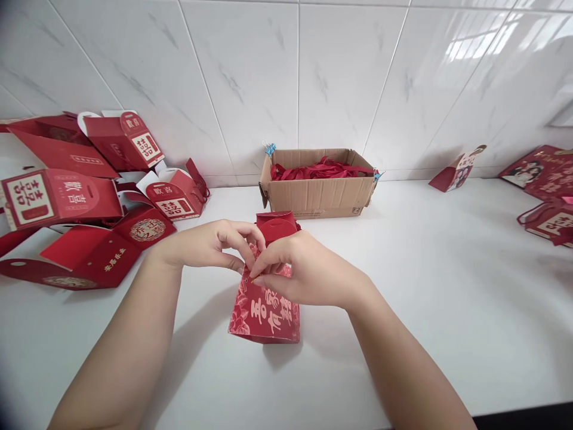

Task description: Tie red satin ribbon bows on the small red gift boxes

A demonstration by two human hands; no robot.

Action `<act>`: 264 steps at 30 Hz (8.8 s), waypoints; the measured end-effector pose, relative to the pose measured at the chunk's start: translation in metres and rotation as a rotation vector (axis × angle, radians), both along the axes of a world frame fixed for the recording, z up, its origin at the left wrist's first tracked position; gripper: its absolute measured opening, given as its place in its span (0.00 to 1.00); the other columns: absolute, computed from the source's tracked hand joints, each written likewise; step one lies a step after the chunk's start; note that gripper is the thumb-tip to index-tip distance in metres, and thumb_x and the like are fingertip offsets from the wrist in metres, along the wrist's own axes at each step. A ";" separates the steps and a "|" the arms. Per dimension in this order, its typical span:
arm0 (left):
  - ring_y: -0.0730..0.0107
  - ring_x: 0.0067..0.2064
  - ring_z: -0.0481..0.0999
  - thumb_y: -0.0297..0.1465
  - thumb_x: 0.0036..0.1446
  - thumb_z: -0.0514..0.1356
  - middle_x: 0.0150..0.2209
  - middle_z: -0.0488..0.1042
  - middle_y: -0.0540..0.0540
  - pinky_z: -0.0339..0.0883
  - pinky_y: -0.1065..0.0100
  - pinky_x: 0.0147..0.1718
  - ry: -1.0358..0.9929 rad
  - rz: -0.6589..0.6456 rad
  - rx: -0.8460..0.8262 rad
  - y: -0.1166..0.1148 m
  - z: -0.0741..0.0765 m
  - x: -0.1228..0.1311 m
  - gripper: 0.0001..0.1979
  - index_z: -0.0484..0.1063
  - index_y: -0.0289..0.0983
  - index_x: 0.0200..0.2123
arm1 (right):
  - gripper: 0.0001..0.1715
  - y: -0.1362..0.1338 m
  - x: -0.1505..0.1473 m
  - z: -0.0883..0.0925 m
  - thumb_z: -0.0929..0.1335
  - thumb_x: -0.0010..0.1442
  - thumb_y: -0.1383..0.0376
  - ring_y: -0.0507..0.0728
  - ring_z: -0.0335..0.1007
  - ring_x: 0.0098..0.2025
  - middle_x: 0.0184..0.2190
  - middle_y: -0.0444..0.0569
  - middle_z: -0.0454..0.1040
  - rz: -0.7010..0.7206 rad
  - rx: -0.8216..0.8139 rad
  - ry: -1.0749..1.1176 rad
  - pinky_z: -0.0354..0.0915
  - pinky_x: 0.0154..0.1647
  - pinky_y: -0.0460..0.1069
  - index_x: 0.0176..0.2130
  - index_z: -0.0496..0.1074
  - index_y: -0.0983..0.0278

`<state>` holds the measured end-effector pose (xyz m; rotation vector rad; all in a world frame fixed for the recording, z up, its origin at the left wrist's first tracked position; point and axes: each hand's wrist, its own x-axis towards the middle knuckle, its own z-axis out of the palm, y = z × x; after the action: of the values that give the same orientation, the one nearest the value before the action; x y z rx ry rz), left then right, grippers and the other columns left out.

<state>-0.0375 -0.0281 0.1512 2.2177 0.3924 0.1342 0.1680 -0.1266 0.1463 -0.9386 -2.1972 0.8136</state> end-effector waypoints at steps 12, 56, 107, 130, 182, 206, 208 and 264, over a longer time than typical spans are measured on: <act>0.69 0.42 0.73 0.29 0.51 0.64 0.43 0.71 0.46 0.70 0.69 0.42 -0.023 -0.017 -0.024 -0.001 -0.003 -0.001 0.08 0.79 0.44 0.36 | 0.10 -0.014 -0.001 0.009 0.64 0.58 0.75 0.52 0.72 0.33 0.31 0.46 0.77 0.101 0.274 0.137 0.69 0.33 0.46 0.35 0.71 0.61; 0.70 0.43 0.73 0.22 0.50 0.62 0.43 0.69 0.47 0.70 0.71 0.44 0.046 0.004 -0.075 0.000 0.001 -0.003 0.11 0.80 0.43 0.34 | 0.03 -0.002 -0.009 -0.008 0.70 0.55 0.71 0.50 0.71 0.28 0.28 0.44 0.77 -0.052 0.180 -0.005 0.66 0.27 0.44 0.31 0.74 0.63; 0.73 0.40 0.73 0.25 0.51 0.62 0.42 0.69 0.48 0.70 0.72 0.41 -0.022 -0.003 -0.089 -0.006 -0.007 0.014 0.11 0.80 0.44 0.36 | 0.17 -0.030 -0.023 -0.074 0.67 0.52 0.78 0.56 0.76 0.35 0.34 0.49 0.79 -0.397 0.447 0.398 0.75 0.34 0.51 0.39 0.75 0.60; 0.75 0.34 0.71 0.29 0.50 0.63 0.38 0.72 0.47 0.65 0.74 0.30 -0.045 0.012 0.092 -0.009 -0.011 0.017 0.12 0.79 0.41 0.40 | 0.27 -0.027 -0.016 -0.076 0.68 0.49 0.82 0.58 0.76 0.34 0.32 0.48 0.77 -0.376 0.649 0.264 0.74 0.29 0.53 0.45 0.72 0.58; 0.79 0.26 0.65 0.31 0.54 0.59 0.26 0.70 0.53 0.58 0.75 0.23 0.014 0.111 0.336 -0.026 -0.004 0.031 0.07 0.78 0.43 0.33 | 0.07 -0.019 0.006 -0.069 0.72 0.52 0.65 0.54 0.69 0.37 0.34 0.47 0.72 -0.473 -0.012 0.455 0.67 0.40 0.50 0.33 0.72 0.62; 0.75 0.34 0.69 0.27 0.54 0.58 0.34 0.71 0.54 0.60 0.72 0.31 0.003 0.138 0.569 -0.045 0.001 0.038 0.04 0.70 0.40 0.34 | 0.07 -0.015 0.011 -0.073 0.72 0.53 0.66 0.54 0.70 0.37 0.34 0.47 0.73 -0.439 0.093 0.402 0.68 0.40 0.51 0.36 0.73 0.60; 0.75 0.34 0.69 0.26 0.54 0.57 0.33 0.72 0.55 0.59 0.72 0.31 -0.005 0.130 0.577 -0.045 0.001 0.038 0.04 0.71 0.40 0.33 | 0.07 -0.015 0.011 -0.073 0.72 0.53 0.66 0.54 0.70 0.38 0.35 0.47 0.73 -0.425 0.084 0.411 0.68 0.40 0.51 0.36 0.74 0.60; 0.76 0.27 0.69 0.30 0.59 0.53 0.30 0.74 0.50 0.61 0.72 0.27 -0.010 0.168 0.734 -0.050 0.003 0.037 0.12 0.78 0.41 0.31 | 0.06 -0.014 0.003 -0.072 0.69 0.51 0.69 0.55 0.71 0.36 0.32 0.47 0.73 -0.510 0.080 0.472 0.69 0.38 0.52 0.32 0.72 0.61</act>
<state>-0.0007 -0.0780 0.1538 2.8962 0.5922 0.4366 0.1710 -0.1408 0.0740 -1.0738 -1.4852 0.6153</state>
